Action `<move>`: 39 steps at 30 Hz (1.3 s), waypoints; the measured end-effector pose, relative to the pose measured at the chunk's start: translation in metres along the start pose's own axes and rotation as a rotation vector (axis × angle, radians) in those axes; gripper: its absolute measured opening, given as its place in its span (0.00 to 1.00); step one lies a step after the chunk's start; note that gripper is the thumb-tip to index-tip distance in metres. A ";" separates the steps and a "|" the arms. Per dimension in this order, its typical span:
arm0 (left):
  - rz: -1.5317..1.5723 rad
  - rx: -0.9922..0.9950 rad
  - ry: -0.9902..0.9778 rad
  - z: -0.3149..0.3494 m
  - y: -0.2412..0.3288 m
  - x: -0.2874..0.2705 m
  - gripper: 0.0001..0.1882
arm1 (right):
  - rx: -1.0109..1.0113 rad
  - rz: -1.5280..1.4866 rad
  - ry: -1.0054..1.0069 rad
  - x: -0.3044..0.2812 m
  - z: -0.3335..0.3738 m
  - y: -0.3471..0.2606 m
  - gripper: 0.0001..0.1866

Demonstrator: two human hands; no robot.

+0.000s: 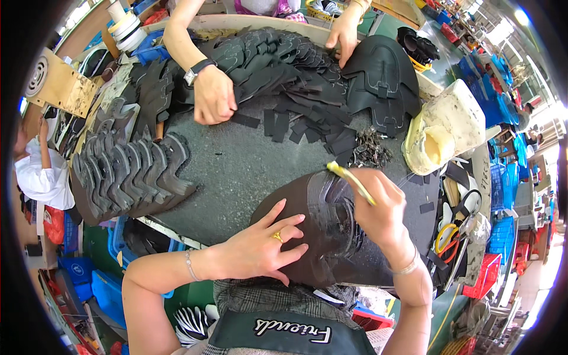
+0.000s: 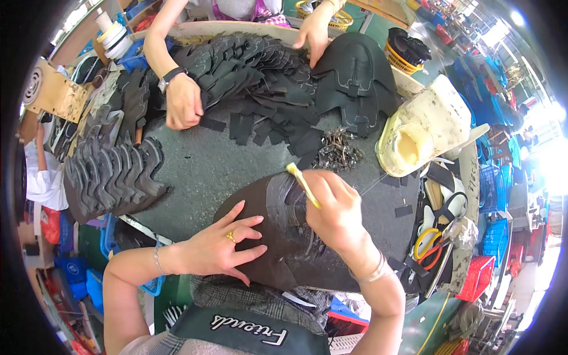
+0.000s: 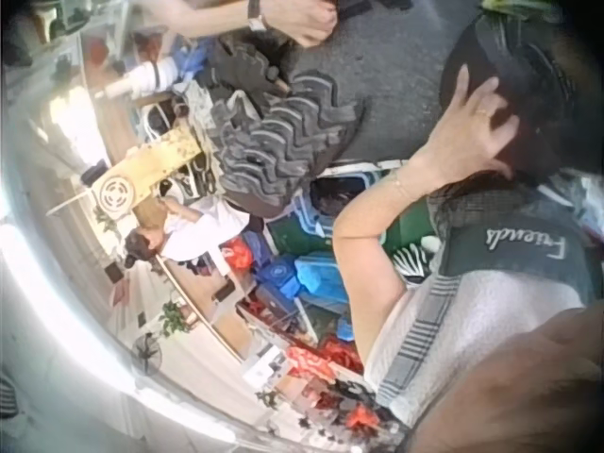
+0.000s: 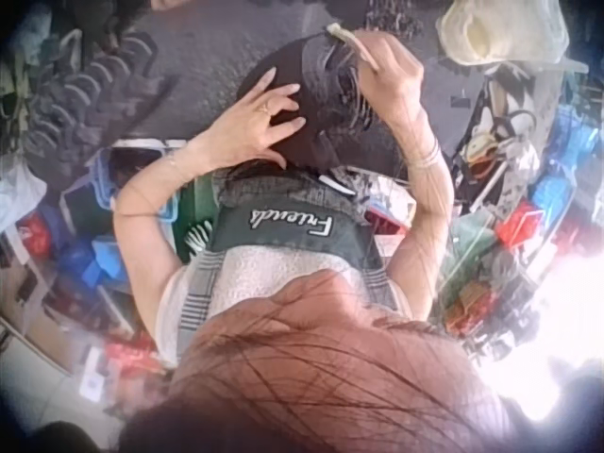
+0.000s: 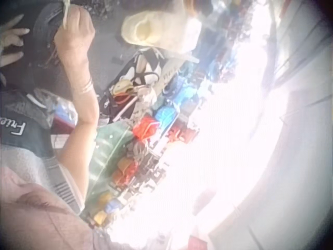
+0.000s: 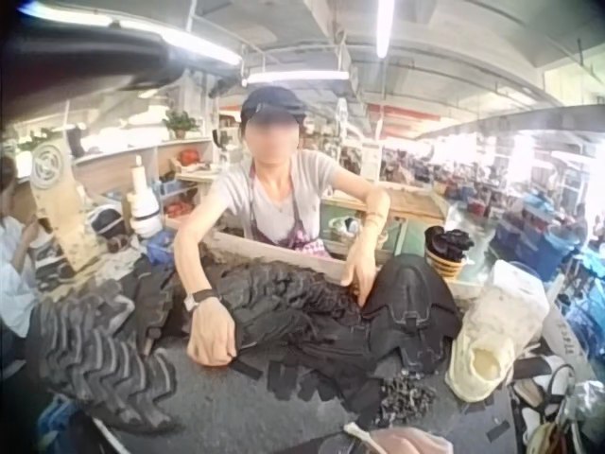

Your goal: Applying glue with a brush to shoe components and then hammering them together.

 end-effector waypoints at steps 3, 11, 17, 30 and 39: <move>0.006 -0.014 -0.004 0.002 0.001 0.001 0.37 | -0.098 -0.442 -0.104 -0.011 0.014 -0.007 0.12; 0.009 0.002 0.059 -0.002 0.004 -0.010 0.34 | 0.360 -0.537 -0.153 -0.042 0.113 0.028 0.08; -0.042 -0.215 0.183 -0.004 -0.005 -0.019 0.16 | 0.537 -0.419 0.079 -0.061 0.121 0.041 0.04; 0.581 -0.654 0.438 0.012 -0.091 -0.031 0.14 | 0.018 -0.391 -0.022 -0.042 0.067 0.007 0.09; 0.510 -0.424 0.754 0.071 -0.042 -0.071 0.13 | 0.465 -0.247 0.061 -0.035 0.087 0.026 0.05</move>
Point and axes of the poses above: each hand's wrist, its own z-axis away from the middle knuckle, its own x-axis out of the palm, y = z × x, the point moved 10 cm from there along -z, towards the middle knuckle, and after that the axes turned 1 degree about -z, right-handed, at the moved point
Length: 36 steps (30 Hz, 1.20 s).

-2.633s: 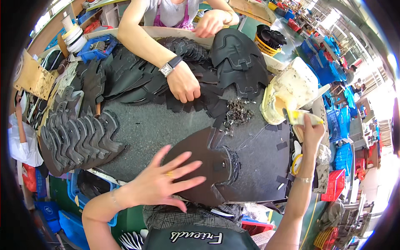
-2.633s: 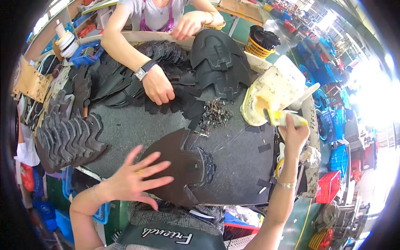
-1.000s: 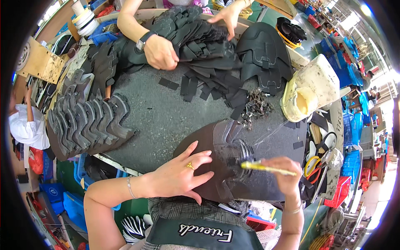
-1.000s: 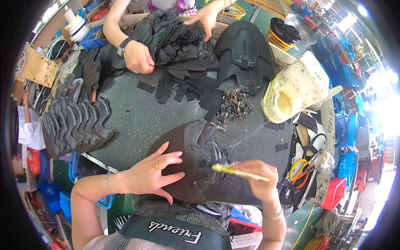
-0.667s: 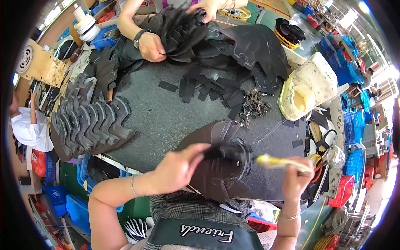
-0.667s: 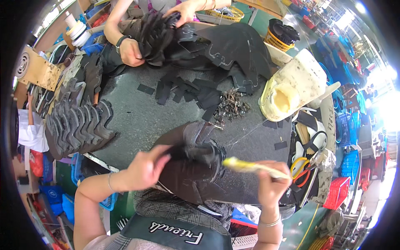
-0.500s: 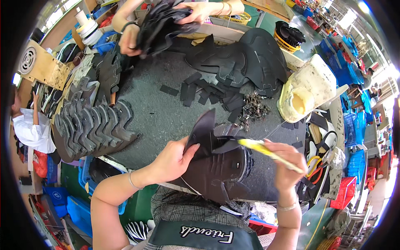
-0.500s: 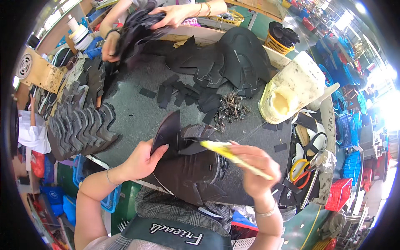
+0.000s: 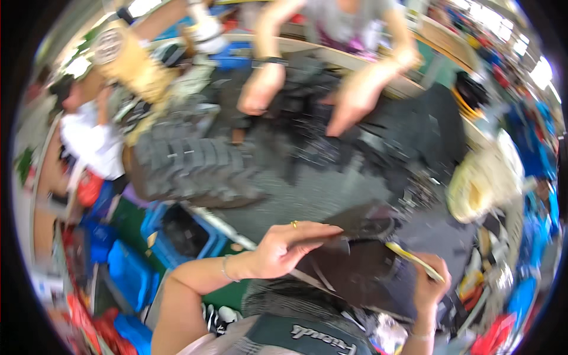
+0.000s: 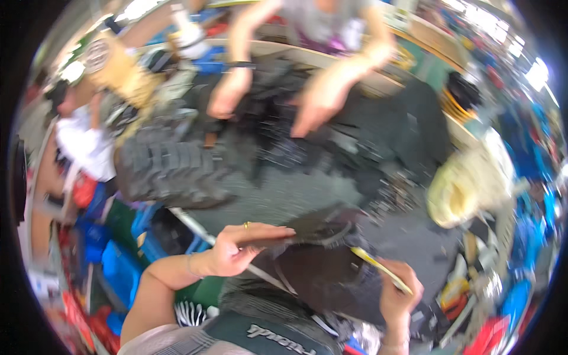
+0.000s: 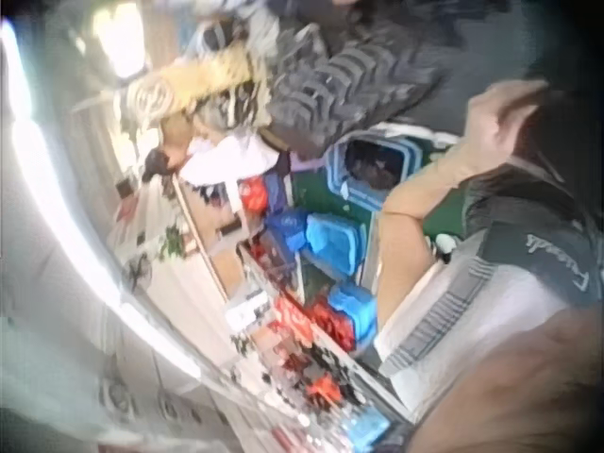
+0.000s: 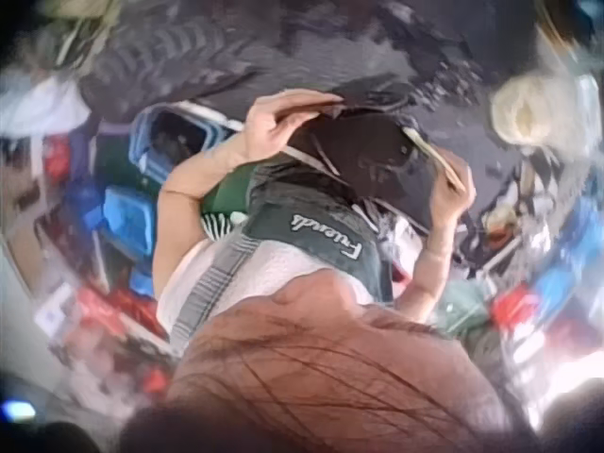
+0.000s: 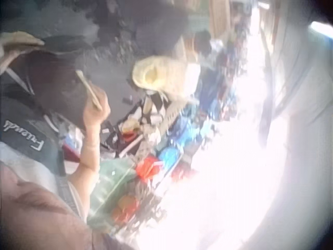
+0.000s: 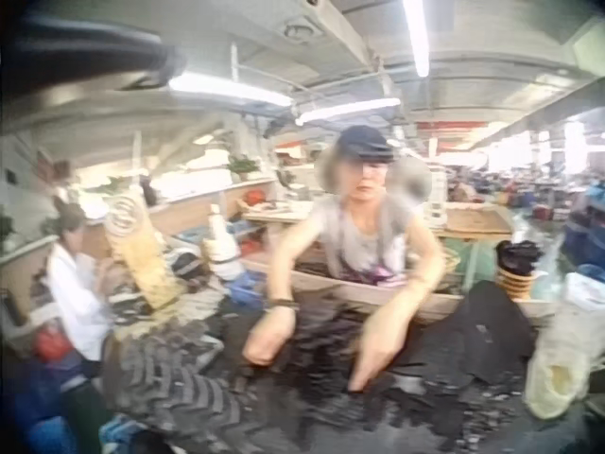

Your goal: Applying glue with a brush to shoe components and then hammering them together.

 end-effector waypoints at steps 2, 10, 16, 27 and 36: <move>-0.024 0.148 0.096 0.017 0.031 -0.044 0.17 | -0.061 0.001 0.048 -0.016 0.010 0.008 0.05; -1.053 0.123 0.954 0.162 0.068 -0.312 0.27 | -0.026 0.033 -0.025 -0.013 0.007 0.011 0.04; -0.563 -0.237 0.760 0.198 -0.069 -0.395 0.45 | 0.124 -0.106 0.002 -0.027 0.014 0.058 0.04; -0.614 -0.118 0.781 0.201 -0.071 -0.411 0.73 | 0.056 0.299 0.588 -0.135 -0.081 0.068 0.07; -0.741 -0.004 0.249 0.028 0.012 -0.146 0.64 | 0.215 -0.010 0.508 -0.165 -0.089 0.115 0.12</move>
Point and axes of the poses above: each hand's wrist, its own z-axis away from the middle knuckle, its own x-axis out of the palm, y = z × x, the point moved 10 cm from there along -z, towards the middle knuckle, and after that the axes turned 1 degree about -z, right-handed, at the moved point
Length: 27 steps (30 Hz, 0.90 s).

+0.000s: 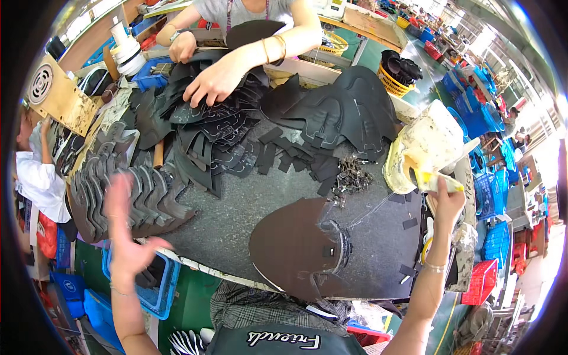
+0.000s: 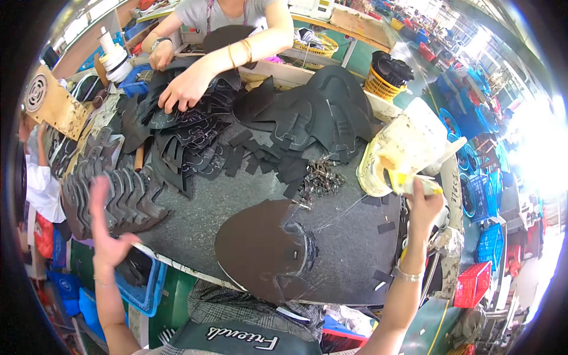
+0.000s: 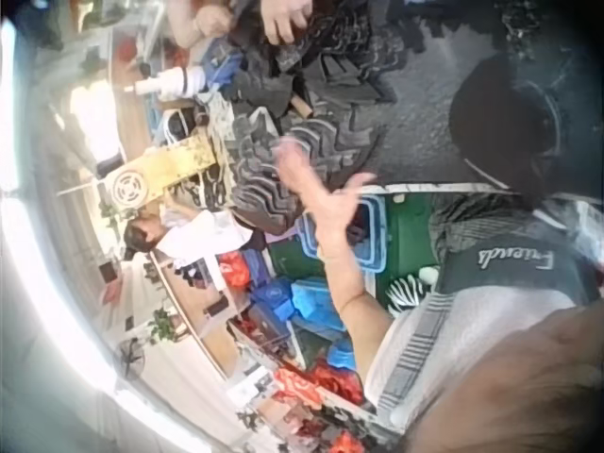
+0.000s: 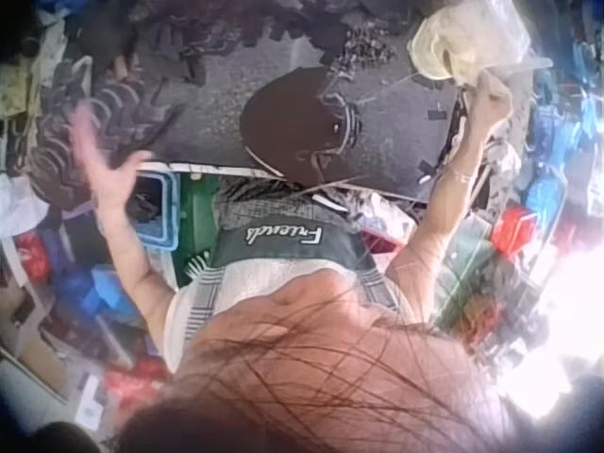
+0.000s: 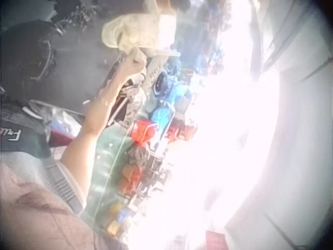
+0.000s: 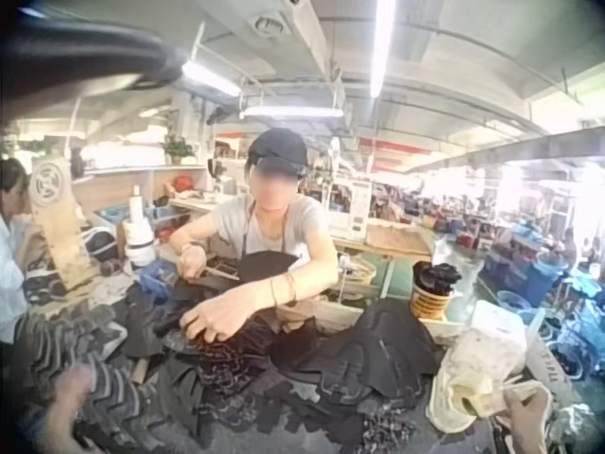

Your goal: Applying glue with a brush to shoe components and then hammering them together.

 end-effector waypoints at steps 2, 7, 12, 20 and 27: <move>-0.159 0.413 -0.439 0.001 0.077 0.078 0.49 | 0.164 -0.118 -0.048 -0.008 0.024 0.005 0.11; 0.159 0.739 -0.867 0.034 0.171 0.187 0.41 | 0.340 -0.414 -0.307 0.037 0.113 -0.007 0.08; 0.130 0.792 -0.906 0.050 0.172 0.204 0.41 | 0.057 -0.044 -0.493 0.058 0.177 -0.053 0.05; 0.111 0.755 -0.855 0.048 0.175 0.201 0.39 | -0.522 0.069 -0.440 0.066 0.198 -0.093 0.10; 0.109 0.654 -0.763 0.048 0.179 0.199 0.36 | -0.646 0.101 -0.392 0.045 0.221 -0.113 0.18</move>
Point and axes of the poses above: each hand's wrist, its own z-axis away from the middle knuckle, its own x-axis out of the palm, y = z × x, the point moved 10 cm from there along -z, towards the middle knuckle, and after that the axes turned 1 degree about -z, right-handed, at the moved point
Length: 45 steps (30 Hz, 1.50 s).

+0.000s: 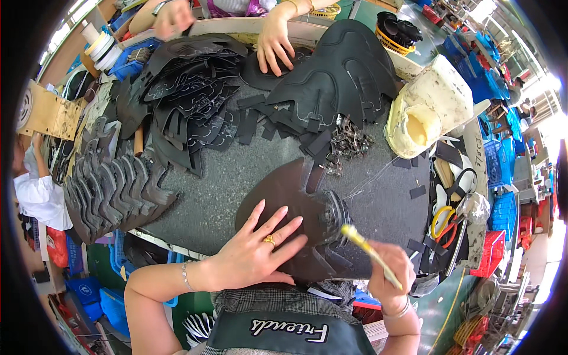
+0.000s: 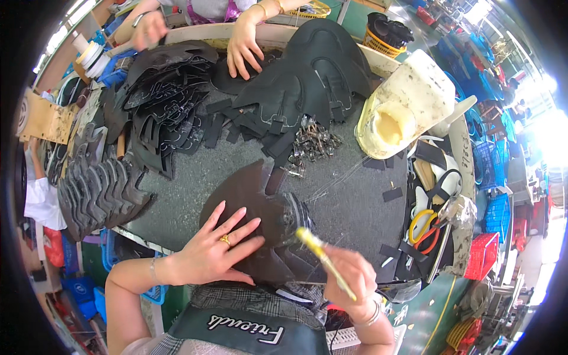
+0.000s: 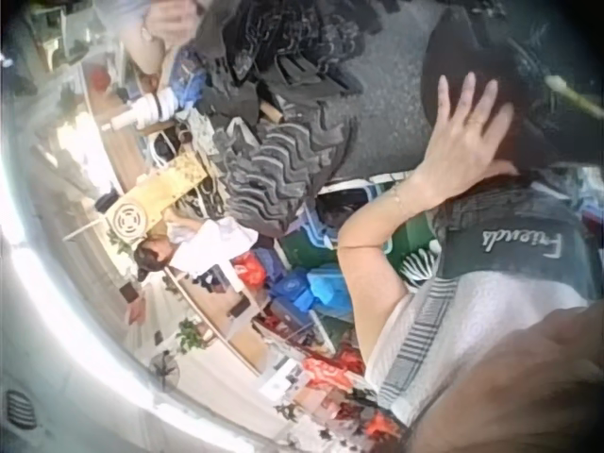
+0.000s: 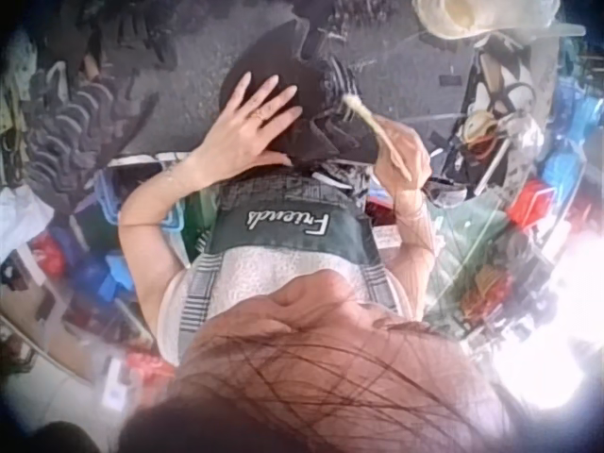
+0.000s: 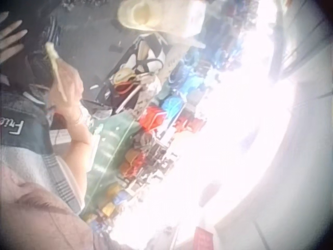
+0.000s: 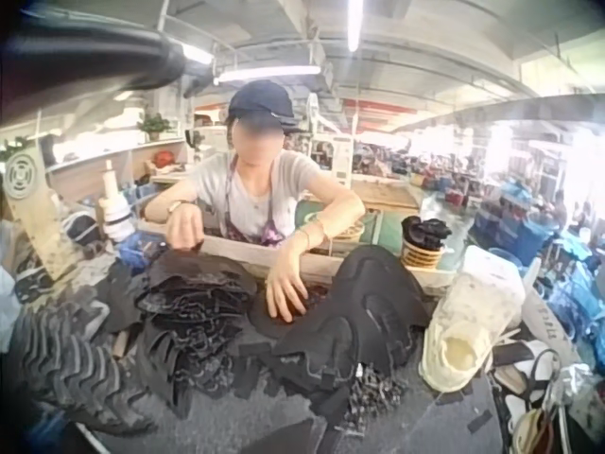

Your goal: Applying glue with a brush to shoe components and then hammering them together.

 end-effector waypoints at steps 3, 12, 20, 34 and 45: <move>-0.006 -0.024 0.037 0.000 0.001 -0.002 0.33 | -0.037 -0.064 -0.064 0.016 0.003 -0.002 0.17; 0.054 -0.023 0.091 0.001 -0.002 -0.005 0.31 | 0.001 -0.339 -0.483 0.043 -0.008 -0.007 0.21; 0.067 0.048 0.087 0.004 -0.001 -0.003 0.31 | 0.091 -0.216 -0.335 0.055 -0.068 0.015 0.10; 0.114 0.053 0.089 0.011 -0.003 -0.003 0.29 | -0.098 -0.330 -0.416 0.040 -0.044 0.036 0.15; 0.767 -0.687 0.290 0.022 -0.082 -0.017 0.14 | 0.204 -0.637 0.118 -0.002 -0.055 0.065 0.04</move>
Point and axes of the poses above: each hand's wrist, its own z-axis away from the middle knuckle, its own x-axis out of the palm, y = z × x, the point moved 10 cm from there along -z, towards the middle knuckle, and after that the axes turned 1 degree about -z, right-handed, at the moved point
